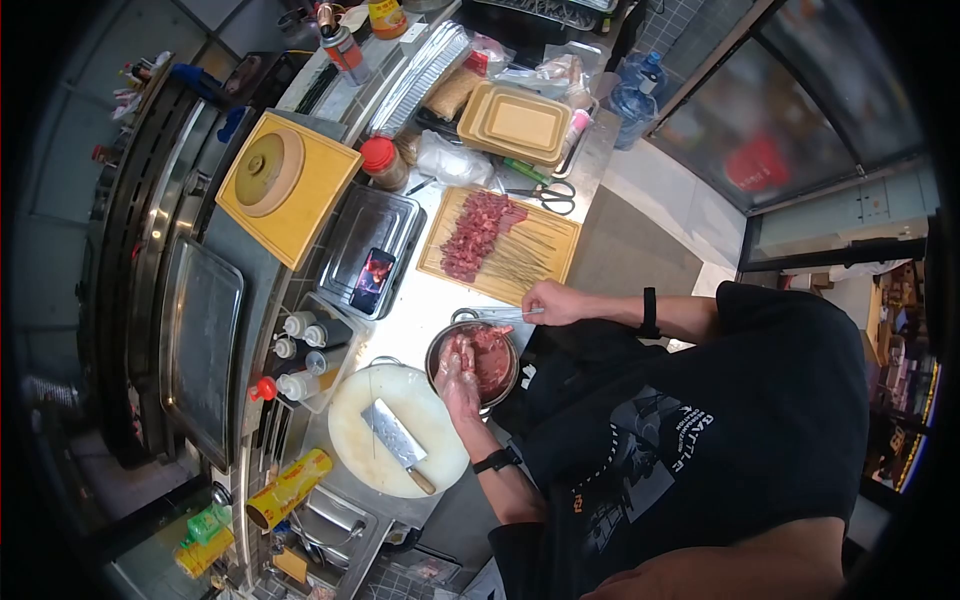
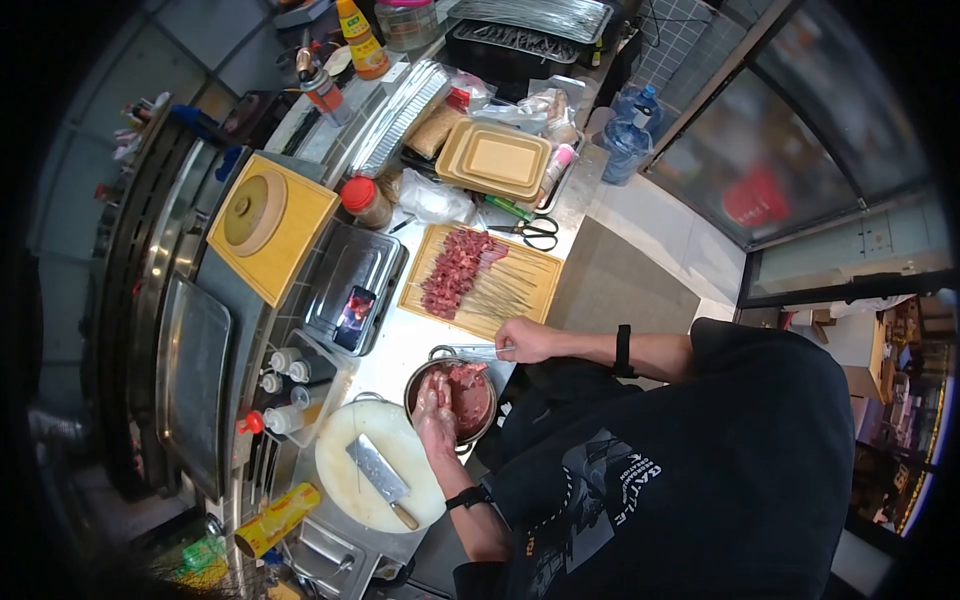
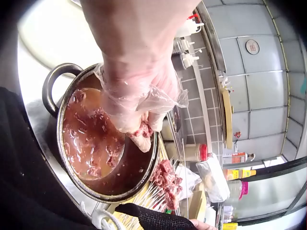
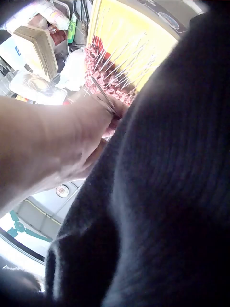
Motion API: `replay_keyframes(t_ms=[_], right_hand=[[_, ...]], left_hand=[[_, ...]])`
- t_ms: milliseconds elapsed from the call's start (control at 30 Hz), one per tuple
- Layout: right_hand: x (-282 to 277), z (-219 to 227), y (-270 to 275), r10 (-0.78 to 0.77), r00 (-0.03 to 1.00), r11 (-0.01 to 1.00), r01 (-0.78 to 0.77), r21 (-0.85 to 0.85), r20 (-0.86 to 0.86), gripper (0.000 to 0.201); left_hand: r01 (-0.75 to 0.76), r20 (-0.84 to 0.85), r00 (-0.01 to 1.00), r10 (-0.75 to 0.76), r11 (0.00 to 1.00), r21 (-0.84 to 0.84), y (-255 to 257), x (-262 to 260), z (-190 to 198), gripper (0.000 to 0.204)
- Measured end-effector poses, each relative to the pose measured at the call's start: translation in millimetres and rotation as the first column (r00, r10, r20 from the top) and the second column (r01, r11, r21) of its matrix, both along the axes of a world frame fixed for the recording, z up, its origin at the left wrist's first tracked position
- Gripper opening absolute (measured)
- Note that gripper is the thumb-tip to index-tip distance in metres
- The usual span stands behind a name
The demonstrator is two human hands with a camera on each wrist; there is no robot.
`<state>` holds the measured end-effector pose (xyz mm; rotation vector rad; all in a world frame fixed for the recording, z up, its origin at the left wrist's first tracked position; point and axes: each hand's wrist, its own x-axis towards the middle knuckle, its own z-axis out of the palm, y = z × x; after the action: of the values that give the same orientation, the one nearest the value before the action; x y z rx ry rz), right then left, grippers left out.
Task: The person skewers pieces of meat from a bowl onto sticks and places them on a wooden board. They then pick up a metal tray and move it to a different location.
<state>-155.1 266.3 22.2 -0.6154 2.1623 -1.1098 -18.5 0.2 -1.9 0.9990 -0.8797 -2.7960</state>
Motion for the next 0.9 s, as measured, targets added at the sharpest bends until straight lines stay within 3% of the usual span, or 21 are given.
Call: replay_keyframes(t_ms=[267, 367, 567, 667, 900], right_hand=[[-2.6, 5.5, -1.1, 0.005, 1.000, 1.000, -0.005, 0.006, 0.023, 0.021], [-3.0, 3.0, -1.6, 0.013, 1.000, 1.000, -0.013, -0.012, 0.016, 0.021], [-3.9, 2.6, -1.7, -0.002, 1.000, 0.999, 0.002, -0.034, 0.002, 0.023], [-3.9, 4.8, -1.5, 0.008, 1.000, 1.000, -0.008, 0.005, 0.018, 0.022], [-5.1, 6.4, -0.5, 0.005, 1.000, 1.000, -0.005, 0.002, 0.021, 0.022]], left_hand=[[-0.049, 0.042, 0.998, 0.051, 0.998, -0.034, -0.9, -3.7, -0.5, 0.035], [-0.031, 0.066, 0.997, 0.041, 0.990, -0.136, 0.9, -1.3, -7.4, 0.034], [0.029, 0.022, 0.999, -0.029, 1.000, 0.009, -12.7, 5.3, -26.7, 0.035], [-0.021, 0.066, 0.997, 0.027, 0.996, -0.092, -0.2, 0.1, -9.1, 0.036], [-0.102, 0.040, 0.994, 0.102, 0.995, -0.003, -2.9, -0.6, -24.1, 0.032]])
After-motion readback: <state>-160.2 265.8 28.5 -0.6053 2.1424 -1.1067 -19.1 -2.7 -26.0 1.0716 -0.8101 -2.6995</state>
